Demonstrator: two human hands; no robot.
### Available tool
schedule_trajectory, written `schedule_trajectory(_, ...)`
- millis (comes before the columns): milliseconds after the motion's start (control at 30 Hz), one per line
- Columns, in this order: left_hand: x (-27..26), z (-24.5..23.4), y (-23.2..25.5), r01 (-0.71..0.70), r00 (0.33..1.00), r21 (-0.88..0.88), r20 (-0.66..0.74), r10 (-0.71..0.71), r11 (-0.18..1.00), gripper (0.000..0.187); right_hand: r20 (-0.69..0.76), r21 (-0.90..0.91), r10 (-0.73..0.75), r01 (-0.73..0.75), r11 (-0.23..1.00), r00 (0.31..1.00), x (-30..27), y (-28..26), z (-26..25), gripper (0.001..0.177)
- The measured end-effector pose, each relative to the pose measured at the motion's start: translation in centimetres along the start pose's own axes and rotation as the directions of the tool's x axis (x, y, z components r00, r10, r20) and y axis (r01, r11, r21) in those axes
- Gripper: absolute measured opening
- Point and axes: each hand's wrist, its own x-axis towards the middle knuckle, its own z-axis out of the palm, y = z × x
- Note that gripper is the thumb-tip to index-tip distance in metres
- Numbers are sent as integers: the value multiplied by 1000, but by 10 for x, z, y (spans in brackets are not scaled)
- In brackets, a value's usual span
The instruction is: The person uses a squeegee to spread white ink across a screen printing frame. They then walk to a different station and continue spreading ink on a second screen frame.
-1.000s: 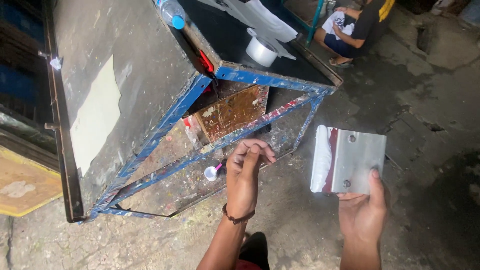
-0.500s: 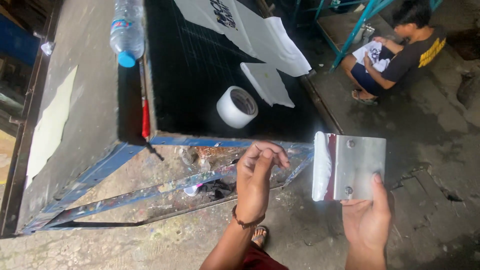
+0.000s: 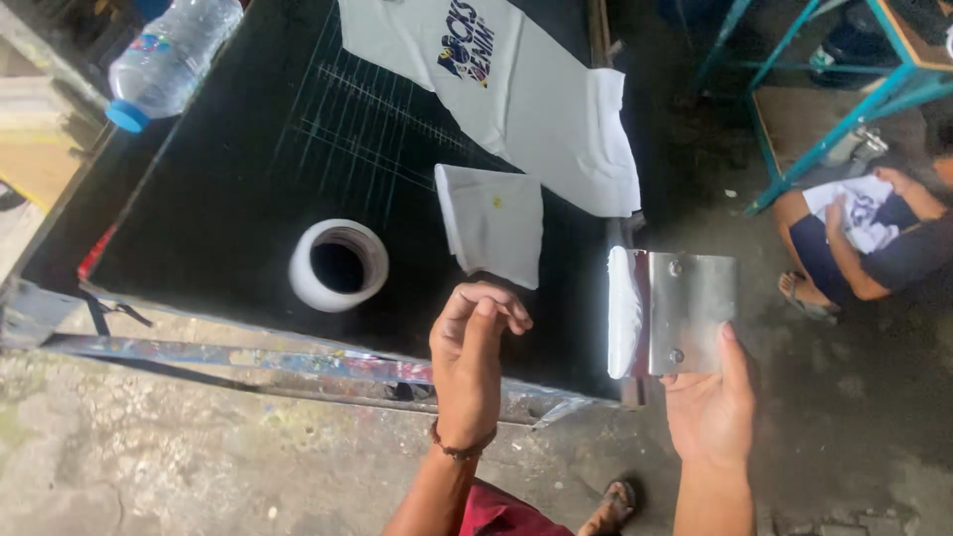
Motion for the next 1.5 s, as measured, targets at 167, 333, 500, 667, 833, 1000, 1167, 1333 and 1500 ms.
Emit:
schedule_trajectory(167,-21,84,-53,-35,982,-40,-188,27,999,22,43,-163,143,-135,977,989,91,-43,-72,28)
schedule_trajectory(333,-22,159,-97,-33,964,48,-263,44,998,21,60,-169,163,-151,974,985,158,-88,-107,9)
schedule_trajectory(500,11,203,-147,-81,945,41,-315,90,996,20,169,-153,220,-195,969,961,230,-110,-114,24)
schedule_trajectory(667,55,226,-201,-102,929,63,-351,117,993,19,152,-189,208,-178,966,966,313,-118,-98,10)
schedule_trajectory(833,131,247,-249,-102,908,42,-404,110,994,21,255,-172,192,-151,974,948,407,-119,-63,9)
schedule_trajectory(1000,223,278,-286,-162,902,175,-374,218,971,23,190,-292,133,-73,954,973,506,-125,-21,18)
schedule_trajectory(1167,296,286,-317,-123,904,241,-373,208,963,24,337,-184,218,-163,969,916,570,-128,34,20)
schedule_trajectory(1333,373,285,-364,-69,861,276,-469,197,959,23,370,-170,293,-246,954,882,663,-111,78,24)
schedule_trajectory(1500,467,299,-420,20,821,310,-547,161,951,21,526,-165,292,-241,956,799,770,-114,134,26)
